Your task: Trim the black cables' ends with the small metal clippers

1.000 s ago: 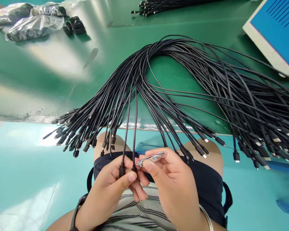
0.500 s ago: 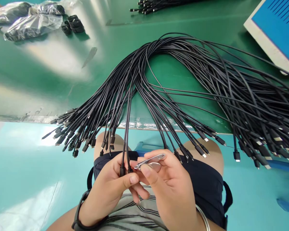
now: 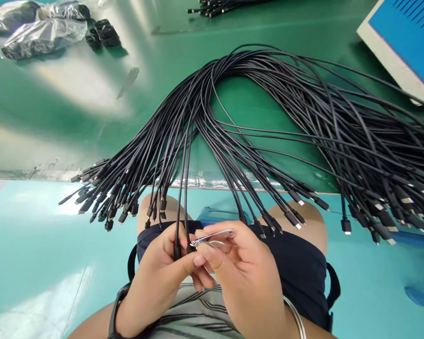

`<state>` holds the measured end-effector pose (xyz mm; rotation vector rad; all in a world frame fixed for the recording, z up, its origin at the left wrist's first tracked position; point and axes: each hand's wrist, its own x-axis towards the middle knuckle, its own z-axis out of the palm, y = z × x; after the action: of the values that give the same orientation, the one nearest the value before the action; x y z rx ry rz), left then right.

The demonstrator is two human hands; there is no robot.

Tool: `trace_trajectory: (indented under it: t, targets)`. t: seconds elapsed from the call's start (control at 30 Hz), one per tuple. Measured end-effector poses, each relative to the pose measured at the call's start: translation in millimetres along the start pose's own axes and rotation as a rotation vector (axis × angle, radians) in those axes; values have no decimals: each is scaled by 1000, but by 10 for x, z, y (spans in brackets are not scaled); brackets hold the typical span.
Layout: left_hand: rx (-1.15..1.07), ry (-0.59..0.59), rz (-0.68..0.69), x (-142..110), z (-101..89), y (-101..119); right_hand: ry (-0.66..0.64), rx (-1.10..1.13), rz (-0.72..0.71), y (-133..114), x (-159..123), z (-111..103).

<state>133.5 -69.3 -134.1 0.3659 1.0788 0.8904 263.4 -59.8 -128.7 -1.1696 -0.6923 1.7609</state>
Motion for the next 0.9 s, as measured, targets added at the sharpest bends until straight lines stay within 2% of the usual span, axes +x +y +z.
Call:
trace_trajectory:
  t: [0.13,0.2,0.33,0.4,0.43,0.5,0.57,0.63,0.7,0.73,0.77,0.9]
  targets:
    - [0,-11,-19,-1,-5,5,40,4,21,34,8,-29]
    - [14,-13,-29,-1,-10,1,18,63,42,48,27,-51]
    - [50,-8,-56,-3,-30,-3,-227,179,94,-8,88,-86]
    - [76,-38,-65,0,-56,-2,-304,65,123,-81,118,-105]
    - [88,-74,-66,3,-75,-1,-294,-48,115,-123,131,-123]
    - [78,-178,-67,10,-120,-2,-165,-369,26,-207,152,-184]
    - [7,-262,-80,15,-165,-7,64,-772,-167,-282,167,-278]
    - [-70,-285,-109,15,-193,-12,318,-1145,-390,-348,169,-376]
    - [-100,-270,-132,10,-198,-12,517,-1344,-540,-403,152,-437]
    - [-97,-256,-136,8,-192,-11,558,-1332,-569,-421,135,-445]
    - [-90,-242,-132,6,-182,-8,539,-1248,-550,-427,115,-437]
    - [-36,-181,-50,-5,-129,12,144,-559,-215,-320,48,-297]
